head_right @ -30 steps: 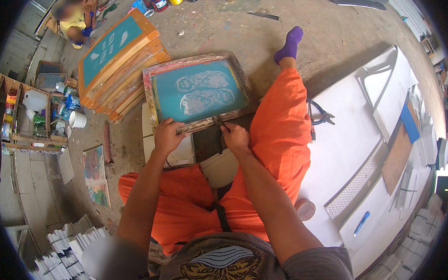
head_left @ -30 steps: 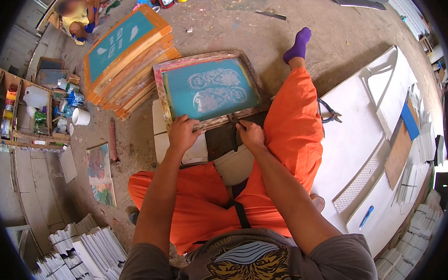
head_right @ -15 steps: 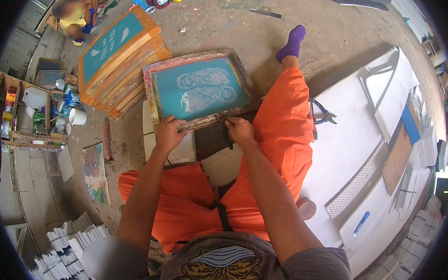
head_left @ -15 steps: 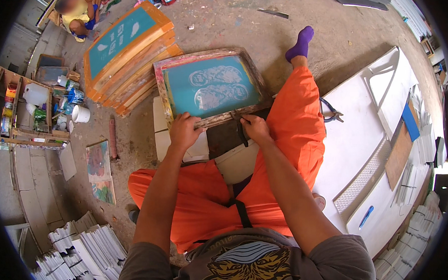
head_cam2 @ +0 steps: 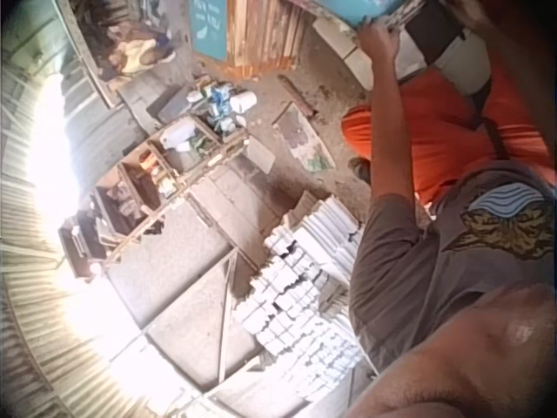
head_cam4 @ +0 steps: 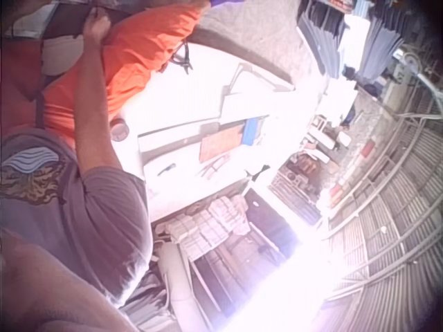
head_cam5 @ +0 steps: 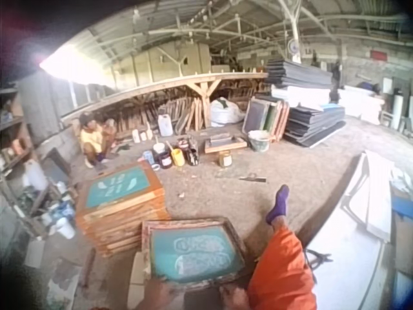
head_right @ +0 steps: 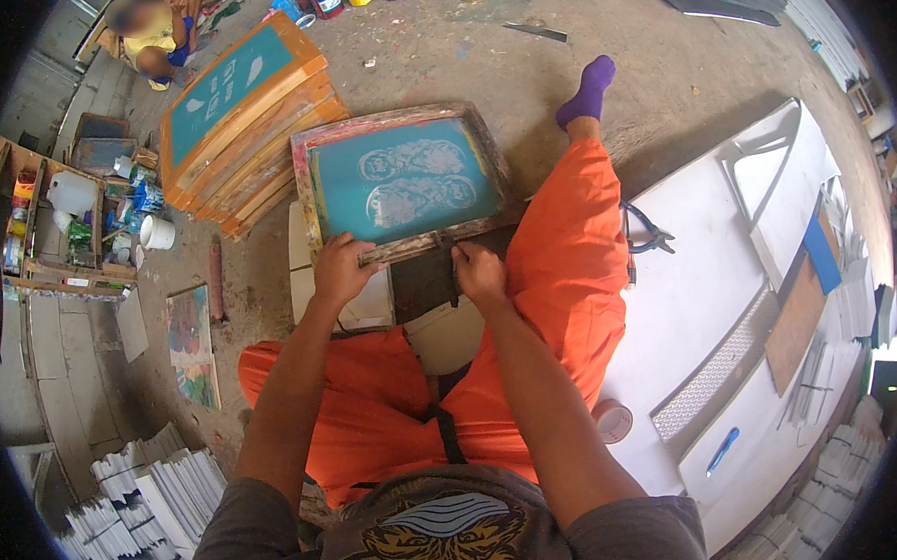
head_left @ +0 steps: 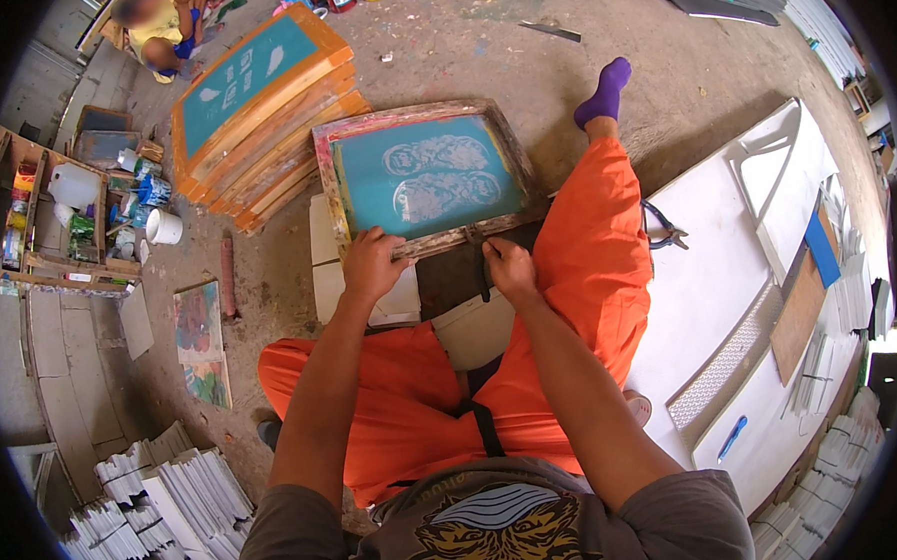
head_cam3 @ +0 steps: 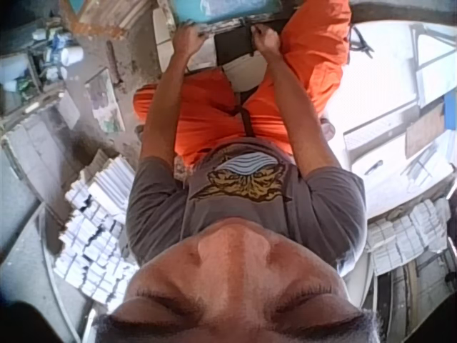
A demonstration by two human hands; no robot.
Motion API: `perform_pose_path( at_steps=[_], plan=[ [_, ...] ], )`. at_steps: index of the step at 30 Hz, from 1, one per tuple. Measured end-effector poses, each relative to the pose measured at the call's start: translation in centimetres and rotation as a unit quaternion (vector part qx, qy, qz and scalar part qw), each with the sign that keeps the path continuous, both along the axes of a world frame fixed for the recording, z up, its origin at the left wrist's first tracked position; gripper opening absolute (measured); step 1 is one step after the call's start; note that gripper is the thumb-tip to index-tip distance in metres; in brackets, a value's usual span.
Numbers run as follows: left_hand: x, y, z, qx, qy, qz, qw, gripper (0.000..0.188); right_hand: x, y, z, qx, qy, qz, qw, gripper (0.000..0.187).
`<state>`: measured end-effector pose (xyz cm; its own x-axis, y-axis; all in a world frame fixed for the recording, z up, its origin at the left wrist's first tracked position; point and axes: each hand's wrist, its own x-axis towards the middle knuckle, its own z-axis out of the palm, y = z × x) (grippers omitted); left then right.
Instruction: The person sits on the floor and uses a small knife to scrape the edges of a screen printing frame. They then pick up a stack of white paper, place it on the floor, and use pliers to adjust the frame's corner clamps.
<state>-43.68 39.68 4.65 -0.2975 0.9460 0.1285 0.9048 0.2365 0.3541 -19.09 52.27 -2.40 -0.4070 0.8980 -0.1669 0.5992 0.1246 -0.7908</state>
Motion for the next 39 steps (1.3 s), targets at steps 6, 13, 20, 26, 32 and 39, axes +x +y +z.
perform_pose_path(
  at_steps=[6, 13, 20, 26, 32, 39],
  plan=[
    [0.0, 0.0, -0.2, 0.004, 0.0, -0.004, 1.0, 0.043, 0.0, -0.1, -0.8, 0.034, 0.01, -0.011, 0.999, 0.032],
    [0.4, 0.1, 0.3, 0.009, 0.0, -0.005, 1.0, 0.042, 0.5, 1.8, -1.9, 0.072, -0.011, 0.051, 0.996, 0.033],
    [-0.1, -0.2, -0.2, -0.003, 0.001, 0.004, 1.0, 0.042, 0.4, 0.8, 0.5, 0.068, -0.068, 0.149, 0.984, 0.064],
    [0.2, 0.1, -0.2, 0.008, 0.002, -0.002, 1.0, 0.042, 0.6, 1.7, -1.0, 0.059, -0.094, 0.159, 0.981, 0.057],
    [0.0, 0.0, -0.1, 0.001, 0.001, -0.001, 1.0, 0.042, 0.5, 0.5, -1.4, 0.186, -0.104, 0.125, 0.969, 0.051],
    [0.1, 0.1, -0.1, 0.0, 0.003, -0.005, 1.0, 0.043, -0.7, -0.4, -0.9, 0.092, -0.197, 0.094, 0.972, 0.043]
  ],
)
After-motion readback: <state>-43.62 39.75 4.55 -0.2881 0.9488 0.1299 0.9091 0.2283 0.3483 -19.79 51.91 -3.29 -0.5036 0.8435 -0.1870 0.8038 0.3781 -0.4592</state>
